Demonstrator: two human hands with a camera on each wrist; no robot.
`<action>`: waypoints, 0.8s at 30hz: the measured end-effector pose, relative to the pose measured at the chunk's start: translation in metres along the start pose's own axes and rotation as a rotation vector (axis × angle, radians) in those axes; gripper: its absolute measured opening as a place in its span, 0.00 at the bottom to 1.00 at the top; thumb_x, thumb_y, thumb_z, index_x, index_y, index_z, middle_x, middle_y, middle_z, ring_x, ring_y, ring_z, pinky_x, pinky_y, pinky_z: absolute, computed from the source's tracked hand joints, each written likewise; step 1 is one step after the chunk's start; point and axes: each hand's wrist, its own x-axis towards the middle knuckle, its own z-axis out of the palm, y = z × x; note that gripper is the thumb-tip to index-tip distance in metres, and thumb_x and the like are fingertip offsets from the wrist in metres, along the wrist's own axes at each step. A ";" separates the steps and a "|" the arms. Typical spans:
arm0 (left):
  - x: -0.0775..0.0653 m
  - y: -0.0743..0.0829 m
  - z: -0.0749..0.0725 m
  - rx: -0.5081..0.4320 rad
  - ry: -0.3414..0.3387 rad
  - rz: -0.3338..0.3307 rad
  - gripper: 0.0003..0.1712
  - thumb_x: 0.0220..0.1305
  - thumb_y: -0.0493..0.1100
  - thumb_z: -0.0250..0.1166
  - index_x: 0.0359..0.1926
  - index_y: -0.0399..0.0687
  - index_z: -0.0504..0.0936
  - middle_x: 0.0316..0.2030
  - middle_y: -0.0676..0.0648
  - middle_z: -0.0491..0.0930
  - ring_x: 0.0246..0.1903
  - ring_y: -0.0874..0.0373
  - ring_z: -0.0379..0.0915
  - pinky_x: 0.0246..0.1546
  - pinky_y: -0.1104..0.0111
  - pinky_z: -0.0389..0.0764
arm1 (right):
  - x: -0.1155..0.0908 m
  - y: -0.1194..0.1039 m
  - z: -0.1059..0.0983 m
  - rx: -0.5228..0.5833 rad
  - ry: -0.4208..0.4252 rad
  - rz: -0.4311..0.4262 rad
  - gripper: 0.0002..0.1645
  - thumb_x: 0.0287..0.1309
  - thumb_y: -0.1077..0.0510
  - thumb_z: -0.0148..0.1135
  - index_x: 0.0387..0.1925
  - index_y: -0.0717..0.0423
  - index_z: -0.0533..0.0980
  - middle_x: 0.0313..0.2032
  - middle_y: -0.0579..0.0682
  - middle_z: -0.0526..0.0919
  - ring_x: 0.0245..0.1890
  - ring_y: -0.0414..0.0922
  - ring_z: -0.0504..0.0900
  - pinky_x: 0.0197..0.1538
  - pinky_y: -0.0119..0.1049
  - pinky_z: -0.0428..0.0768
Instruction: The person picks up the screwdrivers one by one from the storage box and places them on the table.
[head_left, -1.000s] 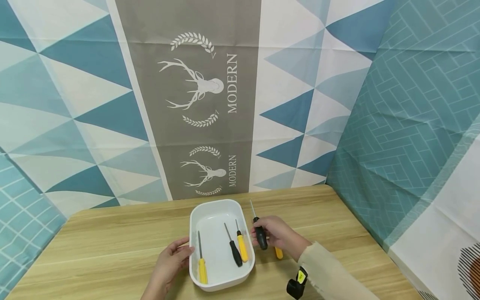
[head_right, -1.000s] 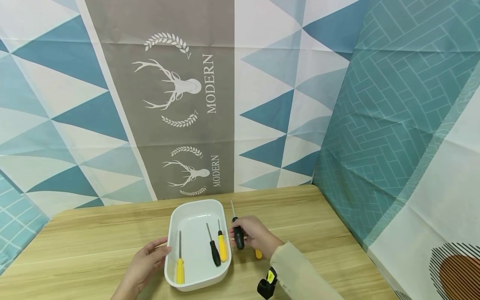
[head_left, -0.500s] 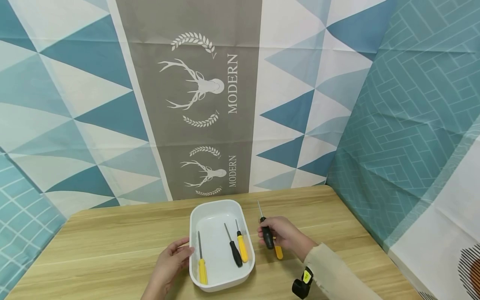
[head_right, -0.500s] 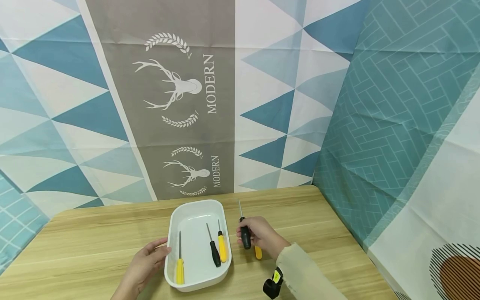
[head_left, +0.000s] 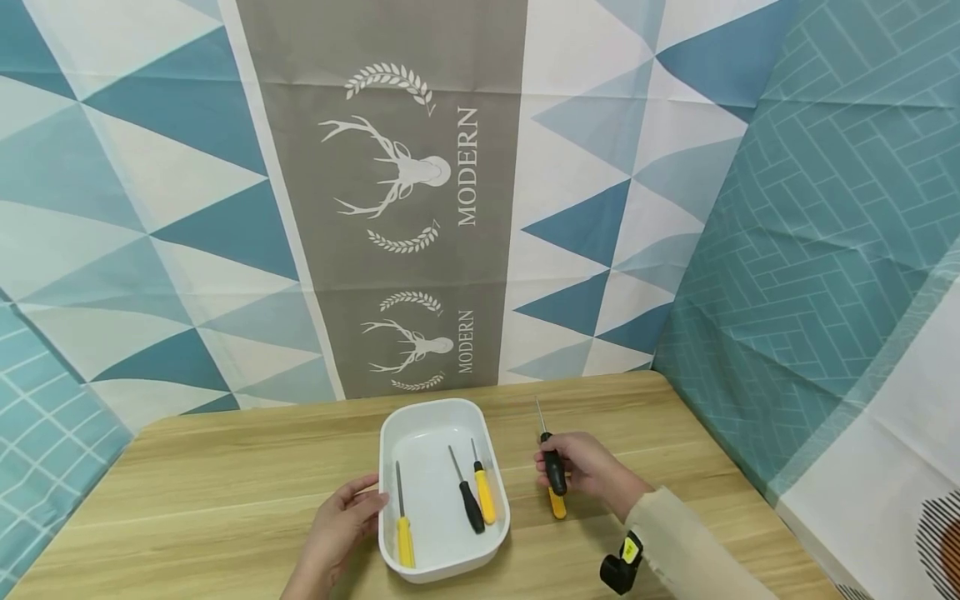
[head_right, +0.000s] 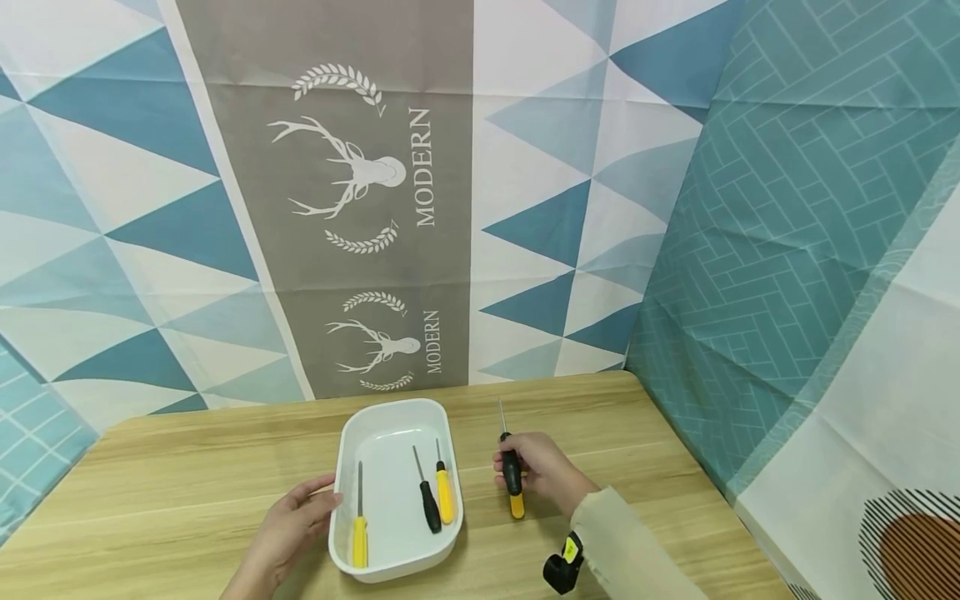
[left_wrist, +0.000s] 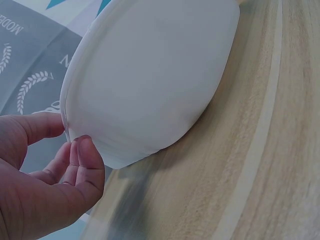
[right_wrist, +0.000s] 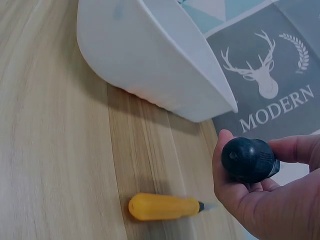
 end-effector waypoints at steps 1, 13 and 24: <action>0.000 0.000 0.000 0.002 0.000 0.000 0.31 0.61 0.40 0.62 0.62 0.33 0.65 0.43 0.43 0.77 0.37 0.58 0.76 0.36 0.70 0.79 | 0.000 0.000 -0.002 0.001 0.005 0.000 0.28 0.59 0.62 0.50 0.60 0.71 0.63 0.39 0.58 0.79 0.31 0.42 0.79 0.43 0.45 0.83; -0.001 0.000 0.000 -0.001 0.005 0.008 0.30 0.61 0.40 0.62 0.61 0.33 0.66 0.43 0.42 0.77 0.38 0.58 0.76 0.36 0.69 0.80 | 0.003 0.005 -0.013 0.019 0.046 0.010 0.26 0.59 0.63 0.48 0.58 0.75 0.62 0.35 0.56 0.79 0.30 0.43 0.79 0.41 0.43 0.83; 0.000 0.000 0.001 -0.015 0.005 0.014 0.30 0.61 0.39 0.62 0.61 0.31 0.65 0.42 0.42 0.77 0.37 0.58 0.76 0.36 0.69 0.80 | 0.005 0.012 -0.022 0.012 0.077 0.024 0.27 0.61 0.62 0.49 0.60 0.72 0.63 0.37 0.59 0.79 0.29 0.42 0.79 0.35 0.38 0.84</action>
